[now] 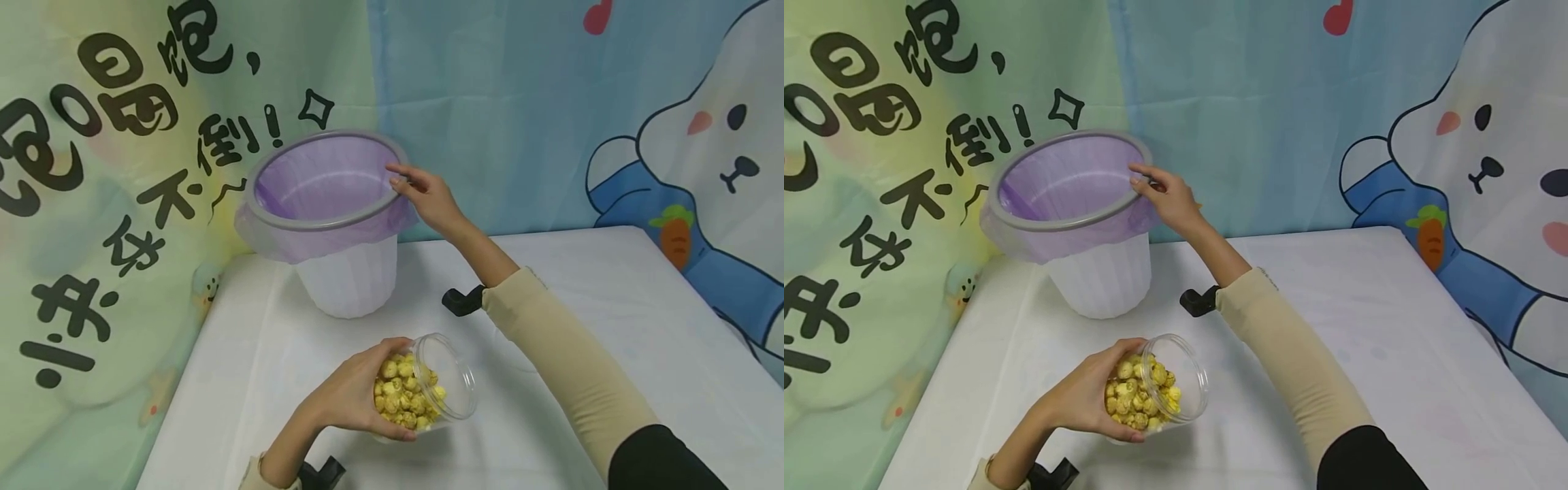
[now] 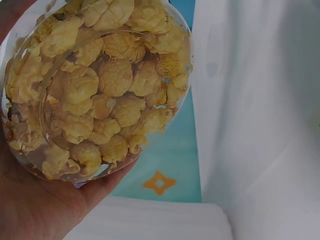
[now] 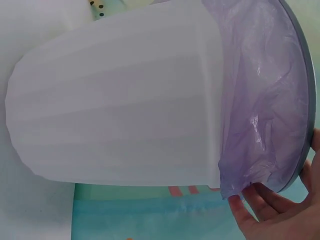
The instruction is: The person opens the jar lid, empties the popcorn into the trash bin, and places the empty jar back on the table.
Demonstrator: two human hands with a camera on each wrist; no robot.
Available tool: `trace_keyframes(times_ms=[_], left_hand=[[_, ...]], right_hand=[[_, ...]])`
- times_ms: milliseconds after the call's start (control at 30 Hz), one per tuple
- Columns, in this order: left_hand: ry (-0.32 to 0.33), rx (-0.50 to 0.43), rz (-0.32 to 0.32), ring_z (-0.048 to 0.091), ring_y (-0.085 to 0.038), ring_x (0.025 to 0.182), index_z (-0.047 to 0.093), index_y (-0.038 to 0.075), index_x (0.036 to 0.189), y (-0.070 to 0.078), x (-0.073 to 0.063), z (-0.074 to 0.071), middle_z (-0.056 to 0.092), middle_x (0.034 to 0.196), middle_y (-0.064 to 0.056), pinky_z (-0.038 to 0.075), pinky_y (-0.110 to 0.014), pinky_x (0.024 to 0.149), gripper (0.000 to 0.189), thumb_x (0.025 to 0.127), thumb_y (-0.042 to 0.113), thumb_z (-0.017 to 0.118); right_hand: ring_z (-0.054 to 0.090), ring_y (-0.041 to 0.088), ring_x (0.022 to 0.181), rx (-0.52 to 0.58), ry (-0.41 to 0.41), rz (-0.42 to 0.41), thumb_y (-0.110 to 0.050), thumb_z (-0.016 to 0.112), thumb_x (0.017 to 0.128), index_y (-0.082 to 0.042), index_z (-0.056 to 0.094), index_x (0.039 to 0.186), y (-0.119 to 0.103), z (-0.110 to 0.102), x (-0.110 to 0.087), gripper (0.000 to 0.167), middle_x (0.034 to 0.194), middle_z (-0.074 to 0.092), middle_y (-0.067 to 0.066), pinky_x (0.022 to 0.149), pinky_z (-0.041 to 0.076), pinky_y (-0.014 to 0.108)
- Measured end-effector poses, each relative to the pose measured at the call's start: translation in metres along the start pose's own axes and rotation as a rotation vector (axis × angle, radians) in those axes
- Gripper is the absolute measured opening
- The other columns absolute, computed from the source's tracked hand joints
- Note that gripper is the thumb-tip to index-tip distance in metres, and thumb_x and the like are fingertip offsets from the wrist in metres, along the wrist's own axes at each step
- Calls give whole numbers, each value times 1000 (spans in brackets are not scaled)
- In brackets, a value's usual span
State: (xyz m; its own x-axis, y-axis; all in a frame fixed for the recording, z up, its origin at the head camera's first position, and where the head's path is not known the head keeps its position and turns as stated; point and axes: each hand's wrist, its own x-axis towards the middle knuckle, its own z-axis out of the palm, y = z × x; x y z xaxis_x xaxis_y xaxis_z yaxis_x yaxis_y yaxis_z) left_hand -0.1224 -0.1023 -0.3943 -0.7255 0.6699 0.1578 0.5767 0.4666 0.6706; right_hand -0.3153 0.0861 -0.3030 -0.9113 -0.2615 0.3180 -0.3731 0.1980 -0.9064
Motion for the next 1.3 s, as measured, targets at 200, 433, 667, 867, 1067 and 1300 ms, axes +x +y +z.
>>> trace_keyframes(times_ms=[200, 433, 667, 867, 1067, 1300], left_hand=[[57, 12, -12, 50, -10, 108, 31, 16, 139, 5, -4, -20, 50, 126, 1, 44, -34, 90, 105, 53, 47, 84], [167, 114, 23, 50, -15, 111, 32, 11, 139, 13, 1, -60, 49, 128, -4, 44, -36, 91, 108, 52, 48, 85], [316, 166, 99, 53, -20, 108, 28, 5, 139, 31, 22, -129, 49, 124, -12, 44, -37, 90, 110, 54, 41, 87], [455, 265, 171, 53, -24, 105, 30, 3, 137, 43, 48, -193, 50, 121, -16, 45, -39, 89, 105, 54, 28, 89], [512, 364, 49, 53, -27, 105, 27, 5, 140, 40, 73, -236, 50, 121, -14, 45, -40, 89, 106, 57, 28, 88], [513, 476, -125, 46, -32, 115, 21, 12, 144, 18, 90, -251, 44, 132, -15, 37, -47, 97, 112, 57, 43, 85]], right_hand=[[42, 12, 76, 11, -22, 22, -27, 52, 95, -15, 49, 135, -3, 0, -2, 42, 97, 48, 3, 63, 37, 28], [35, 13, 66, -4, -32, 21, -27, 51, 95, -13, 47, 136, -6, -1, -2, 43, 90, 44, 2, 54, 31, 24], [37, 12, 69, -5, -26, 56, -29, 51, 95, -17, 47, 136, -6, 3, -1, 43, 110, 51, 4, 54, 31, 23], [45, 8, 72, -15, -26, 51, -25, 49, 96, -14, 46, 137, -6, 3, -2, 42, 117, 52, 8, 63, 39, 23], [44, 18, 120, 53, -35, 33, -22, 52, 95, -10, 47, 135, -5, -1, -4, 42, 137, 43, 7, 99, 36, 36], [47, 19, 116, 59, -41, 49, -22, 52, 95, -12, 48, 135, -4, -3, -6, 42, 134, 45, 12, 96, 37, 37]])
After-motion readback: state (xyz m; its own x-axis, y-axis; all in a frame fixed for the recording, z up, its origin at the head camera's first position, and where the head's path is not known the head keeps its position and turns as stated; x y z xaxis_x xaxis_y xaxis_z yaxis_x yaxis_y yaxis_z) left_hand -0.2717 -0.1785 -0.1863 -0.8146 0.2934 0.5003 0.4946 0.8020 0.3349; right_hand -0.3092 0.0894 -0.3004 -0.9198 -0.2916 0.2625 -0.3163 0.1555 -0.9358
